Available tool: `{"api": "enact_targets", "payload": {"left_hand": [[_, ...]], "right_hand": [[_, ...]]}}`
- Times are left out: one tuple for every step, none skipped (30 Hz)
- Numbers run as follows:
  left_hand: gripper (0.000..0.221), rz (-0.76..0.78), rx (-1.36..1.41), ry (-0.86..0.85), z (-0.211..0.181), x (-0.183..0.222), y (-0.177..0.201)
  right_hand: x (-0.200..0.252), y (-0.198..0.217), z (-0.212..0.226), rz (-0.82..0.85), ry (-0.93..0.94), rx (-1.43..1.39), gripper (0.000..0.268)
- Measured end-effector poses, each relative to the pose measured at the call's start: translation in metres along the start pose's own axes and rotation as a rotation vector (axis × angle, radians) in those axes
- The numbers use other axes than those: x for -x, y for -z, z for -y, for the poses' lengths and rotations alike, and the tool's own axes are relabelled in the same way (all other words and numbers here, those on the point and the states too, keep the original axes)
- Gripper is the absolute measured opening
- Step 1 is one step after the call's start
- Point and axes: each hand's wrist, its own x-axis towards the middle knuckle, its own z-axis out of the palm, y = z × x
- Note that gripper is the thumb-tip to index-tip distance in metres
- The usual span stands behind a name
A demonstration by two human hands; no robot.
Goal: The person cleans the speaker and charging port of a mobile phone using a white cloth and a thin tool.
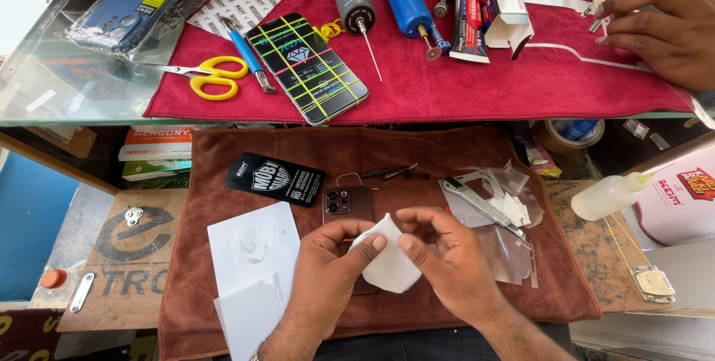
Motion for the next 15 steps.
{"api": "enact_targets", "payload": {"left_hand": [[0.031,0.041,0.019,-0.015,0.001,0.000,-0.001],[0.032,0.081,0.039,-0.030,0.002,0.001,-0.001],[0.032,0.117,0.059,-0.044,0.005,0.002,-0.001],[0.032,0.158,0.091,-0.054,0.007,0.003,0.000],[0.032,0.200,0.123,-0.065,0.009,0.004,0.002],[0.033,0.241,0.155,-0.077,0.011,0.004,0.002],[0.032,0.237,0.168,-0.068,0.012,0.004,0.003],[0.032,0.233,0.181,-0.060,0.013,0.004,0.004],[0.032,0.229,0.194,-0.049,0.015,0.003,0.004],[0.032,0.205,0.185,-0.048,0.016,0.002,0.003],[0.031,0.178,0.175,-0.049,0.016,0.001,0.003],[0.031,0.151,0.166,-0.050,0.017,0.000,0.003],[0.031,0.112,0.176,-0.050,0.017,0.000,0.002],[0.030,0.073,0.186,-0.049,0.018,-0.001,-0.001],[0.029,0.037,0.197,-0.050,0.019,-0.002,-0.005]], "right_hand": [[-0.001,0.000,-0.002,0.051,0.008,-0.039,0.033],[-0.003,0.000,-0.005,0.102,0.017,-0.078,0.032],[-0.003,0.000,-0.008,0.159,-0.038,-0.276,0.029],[-0.003,0.002,-0.010,0.214,-0.094,-0.473,0.026],[-0.001,0.003,-0.012,0.267,-0.150,-0.671,0.025],[0.000,0.001,-0.013,0.267,-0.214,-0.746,0.024],[0.003,-0.002,-0.015,0.264,-0.277,-0.820,0.023],[0.005,-0.004,-0.015,0.260,-0.341,-0.894,0.023],[0.005,-0.005,-0.014,0.207,-0.284,-0.797,0.025],[0.004,-0.006,-0.013,0.155,-0.228,-0.700,0.028],[0.003,-0.008,-0.011,0.107,-0.171,-0.604,0.030],[0.004,-0.009,-0.008,-0.004,0.017,-0.237,0.031],[0.005,-0.010,-0.003,-0.114,0.202,0.131,0.032],[0.006,-0.012,0.000,-0.224,0.384,0.502,0.034],[0.008,-0.015,0.003,-0.260,0.470,0.612,0.032]]}}
